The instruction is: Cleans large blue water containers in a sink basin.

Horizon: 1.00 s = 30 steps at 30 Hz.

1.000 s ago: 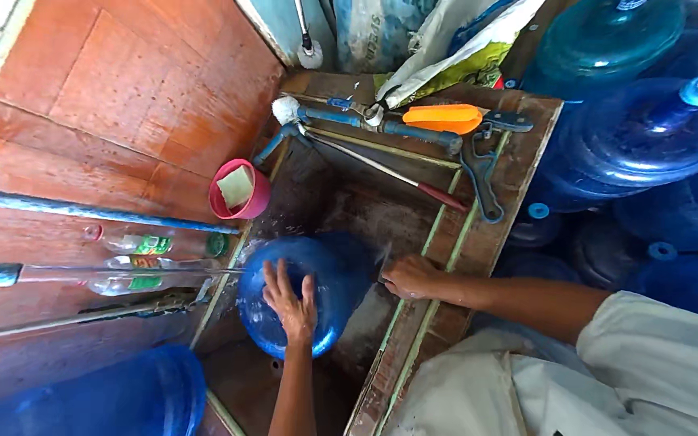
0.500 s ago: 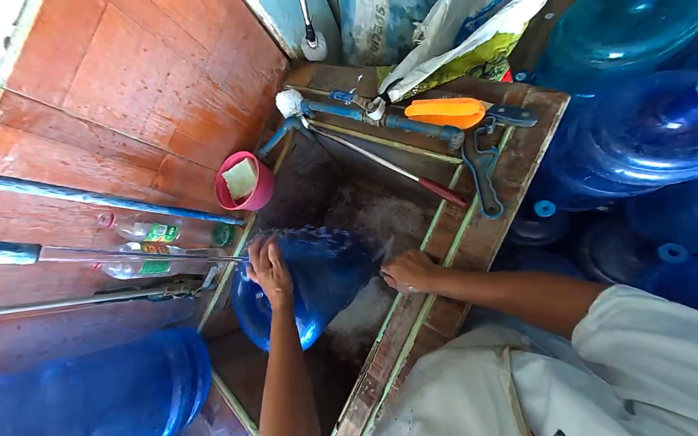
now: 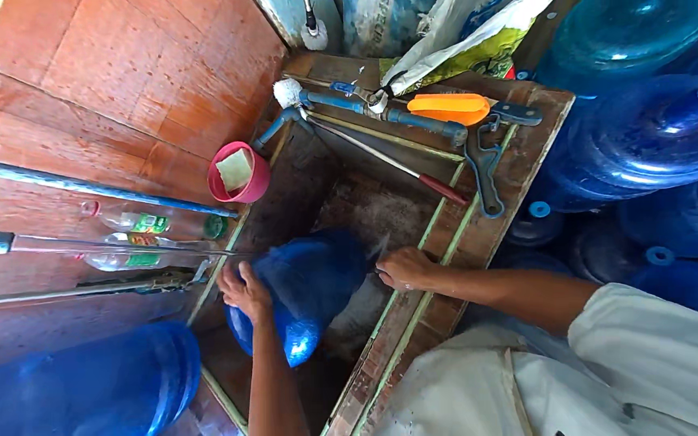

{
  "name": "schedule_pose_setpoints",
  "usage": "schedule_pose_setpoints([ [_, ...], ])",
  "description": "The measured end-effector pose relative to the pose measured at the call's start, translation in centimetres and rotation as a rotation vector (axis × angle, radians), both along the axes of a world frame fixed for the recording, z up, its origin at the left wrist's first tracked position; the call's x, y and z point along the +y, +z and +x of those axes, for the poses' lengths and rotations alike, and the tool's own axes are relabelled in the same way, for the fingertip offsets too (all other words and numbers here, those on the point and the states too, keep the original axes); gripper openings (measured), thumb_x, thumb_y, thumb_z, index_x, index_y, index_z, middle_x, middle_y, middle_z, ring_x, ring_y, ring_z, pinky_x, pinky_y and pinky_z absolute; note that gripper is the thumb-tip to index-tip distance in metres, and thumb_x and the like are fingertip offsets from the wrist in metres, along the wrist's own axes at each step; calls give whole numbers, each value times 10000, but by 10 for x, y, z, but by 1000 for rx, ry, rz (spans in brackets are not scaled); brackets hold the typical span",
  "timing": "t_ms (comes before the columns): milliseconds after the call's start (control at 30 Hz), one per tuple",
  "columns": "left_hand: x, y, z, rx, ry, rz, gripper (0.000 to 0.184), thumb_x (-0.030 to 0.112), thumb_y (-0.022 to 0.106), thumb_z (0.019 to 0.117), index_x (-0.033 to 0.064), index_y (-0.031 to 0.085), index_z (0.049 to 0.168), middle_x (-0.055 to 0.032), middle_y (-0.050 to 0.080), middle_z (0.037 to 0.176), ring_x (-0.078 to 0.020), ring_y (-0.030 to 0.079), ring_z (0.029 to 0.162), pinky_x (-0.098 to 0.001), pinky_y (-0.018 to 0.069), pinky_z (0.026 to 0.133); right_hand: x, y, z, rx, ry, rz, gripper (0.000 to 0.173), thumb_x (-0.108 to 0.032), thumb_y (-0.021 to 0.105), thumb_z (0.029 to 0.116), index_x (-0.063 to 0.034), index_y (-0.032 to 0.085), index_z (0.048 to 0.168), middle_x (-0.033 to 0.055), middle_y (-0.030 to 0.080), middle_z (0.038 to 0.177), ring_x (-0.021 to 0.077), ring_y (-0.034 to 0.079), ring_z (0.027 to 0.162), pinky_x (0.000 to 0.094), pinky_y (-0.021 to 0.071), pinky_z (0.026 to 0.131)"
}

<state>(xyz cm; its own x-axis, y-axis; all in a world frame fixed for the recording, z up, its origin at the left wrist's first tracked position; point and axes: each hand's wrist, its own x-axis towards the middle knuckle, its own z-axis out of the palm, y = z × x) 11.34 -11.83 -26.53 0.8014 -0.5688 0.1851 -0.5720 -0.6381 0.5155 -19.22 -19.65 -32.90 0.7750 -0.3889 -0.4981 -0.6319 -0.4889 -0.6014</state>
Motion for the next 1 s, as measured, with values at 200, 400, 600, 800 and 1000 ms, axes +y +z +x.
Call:
schedule_pose_setpoints([
  [200,3,-8,-37,-76,-101,111,664,387,447,1071,-67,351,1545,-334,249,1623,-496,227,1518,-694,197,1174,1,-1,0,-13,-14,-4,391,-274,401,1094,10,624,1243,267,673,1173,458,644,1127,629,473,930],
  [400,30,-15,15,-30,260,205,649,453,301,1110,-34,413,1525,-330,345,1578,-514,292,1483,-738,244,1123,-1,0,3,0,-19,16,382,-270,404,1090,4,620,1246,259,670,1184,451,636,1145,626,470,941],
  [600,-24,6,21,46,-28,65,480,322,491,1070,-48,589,1359,-294,560,1401,-440,484,1362,-634,326,1118,-3,3,4,33,-34,34,384,-278,421,1089,-11,618,1281,255,668,1208,446,627,1172,627,460,966],
  [800,-32,-18,-87,-154,-870,0,483,355,448,1044,-6,738,1178,-229,630,1371,-460,491,1380,-674,204,1195,1,-2,0,-4,-12,-1,393,-283,410,1096,-6,620,1279,266,675,1180,460,640,1138,632,466,947],
  [1000,-10,11,-9,-109,45,299,632,440,381,1094,-47,464,1488,-349,362,1558,-541,272,1481,-760,190,1133,-1,0,0,-19,-18,15,380,-269,413,1090,9,632,1228,260,676,1175,452,641,1139,630,474,934],
])
